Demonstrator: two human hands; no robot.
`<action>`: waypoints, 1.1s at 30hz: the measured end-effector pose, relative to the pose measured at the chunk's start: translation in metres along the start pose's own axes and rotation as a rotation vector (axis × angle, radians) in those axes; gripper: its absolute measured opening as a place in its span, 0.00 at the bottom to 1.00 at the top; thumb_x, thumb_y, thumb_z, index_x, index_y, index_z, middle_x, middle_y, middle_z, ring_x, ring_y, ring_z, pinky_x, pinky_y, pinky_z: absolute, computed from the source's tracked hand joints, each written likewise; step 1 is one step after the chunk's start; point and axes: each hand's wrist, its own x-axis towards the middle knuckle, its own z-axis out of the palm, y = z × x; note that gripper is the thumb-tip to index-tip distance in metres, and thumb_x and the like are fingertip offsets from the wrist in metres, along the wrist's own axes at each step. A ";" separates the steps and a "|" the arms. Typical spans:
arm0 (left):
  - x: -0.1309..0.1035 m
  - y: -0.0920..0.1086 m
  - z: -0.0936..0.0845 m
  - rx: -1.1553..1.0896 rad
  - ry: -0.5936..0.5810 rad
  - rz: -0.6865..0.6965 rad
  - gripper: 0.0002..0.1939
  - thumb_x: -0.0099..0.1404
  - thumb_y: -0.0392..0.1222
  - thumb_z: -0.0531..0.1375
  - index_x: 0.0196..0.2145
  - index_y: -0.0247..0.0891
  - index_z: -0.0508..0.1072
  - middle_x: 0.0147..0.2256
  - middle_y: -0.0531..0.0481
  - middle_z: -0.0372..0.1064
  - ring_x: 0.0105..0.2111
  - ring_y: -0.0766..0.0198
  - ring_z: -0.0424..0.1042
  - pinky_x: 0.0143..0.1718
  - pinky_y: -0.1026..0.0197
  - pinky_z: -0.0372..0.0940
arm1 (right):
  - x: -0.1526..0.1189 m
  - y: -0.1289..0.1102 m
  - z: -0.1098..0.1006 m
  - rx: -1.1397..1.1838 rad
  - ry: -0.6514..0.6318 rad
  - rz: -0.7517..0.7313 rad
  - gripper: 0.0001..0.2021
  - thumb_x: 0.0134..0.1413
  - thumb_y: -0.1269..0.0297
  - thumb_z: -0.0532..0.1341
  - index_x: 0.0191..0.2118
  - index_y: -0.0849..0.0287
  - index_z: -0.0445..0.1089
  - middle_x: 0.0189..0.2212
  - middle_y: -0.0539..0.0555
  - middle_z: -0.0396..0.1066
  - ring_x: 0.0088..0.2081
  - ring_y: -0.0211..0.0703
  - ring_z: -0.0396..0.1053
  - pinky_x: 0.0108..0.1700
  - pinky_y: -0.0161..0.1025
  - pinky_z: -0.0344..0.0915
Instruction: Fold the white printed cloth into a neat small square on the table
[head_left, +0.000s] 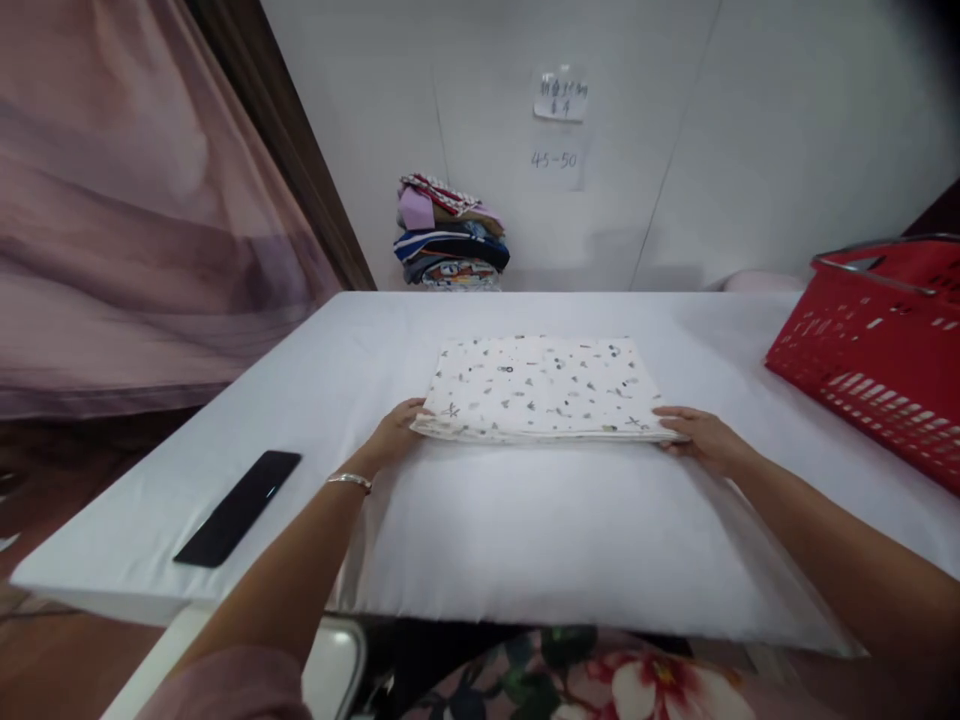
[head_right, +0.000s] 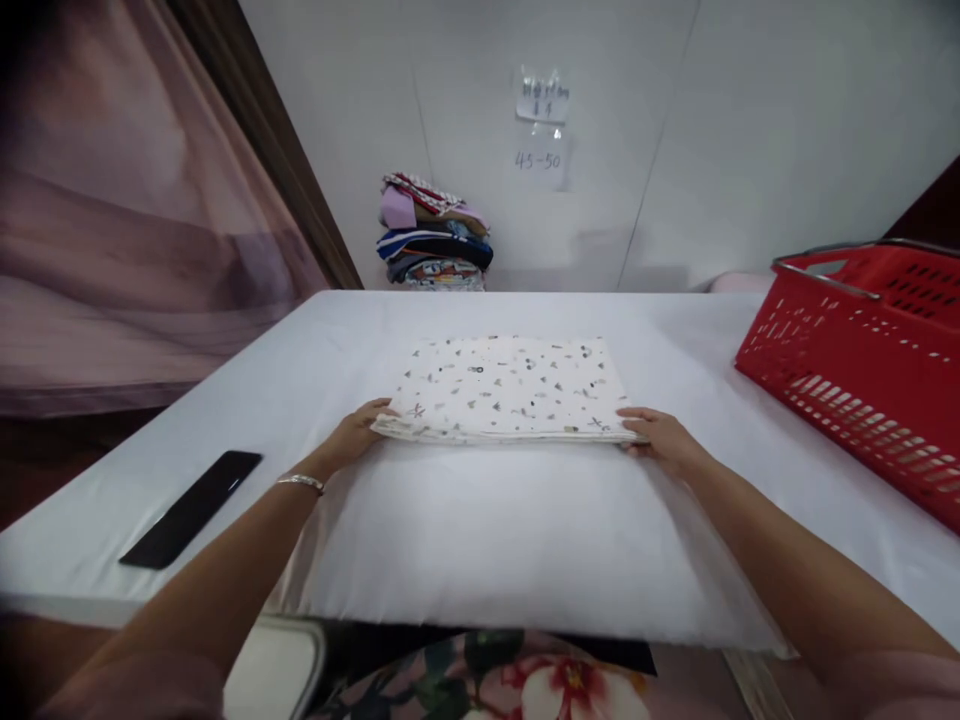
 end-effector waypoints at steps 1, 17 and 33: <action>-0.005 -0.005 0.005 0.009 0.013 0.008 0.22 0.48 0.60 0.61 0.33 0.38 0.75 0.51 0.42 0.65 0.53 0.53 0.63 0.57 0.51 0.56 | 0.000 0.004 0.000 -0.003 0.001 -0.012 0.13 0.45 0.76 0.64 0.40 0.60 0.72 0.23 0.53 0.72 0.20 0.37 0.69 0.18 0.31 0.68; -0.046 0.026 0.001 0.197 0.087 -0.003 0.21 0.55 0.35 0.52 0.46 0.41 0.73 0.57 0.47 0.61 0.56 0.54 0.61 0.53 0.52 0.62 | -0.010 0.021 -0.001 -1.134 0.226 -0.863 0.16 0.57 0.57 0.54 0.46 0.56 0.72 0.54 0.61 0.64 0.55 0.58 0.59 0.55 0.52 0.56; -0.031 0.081 0.100 0.294 0.153 0.206 0.09 0.63 0.42 0.57 0.38 0.38 0.75 0.39 0.47 0.72 0.41 0.58 0.67 0.47 0.53 0.61 | -0.011 0.013 0.124 -0.966 -0.228 -1.049 0.13 0.57 0.61 0.53 0.42 0.53 0.74 0.43 0.55 0.72 0.46 0.51 0.65 0.51 0.48 0.58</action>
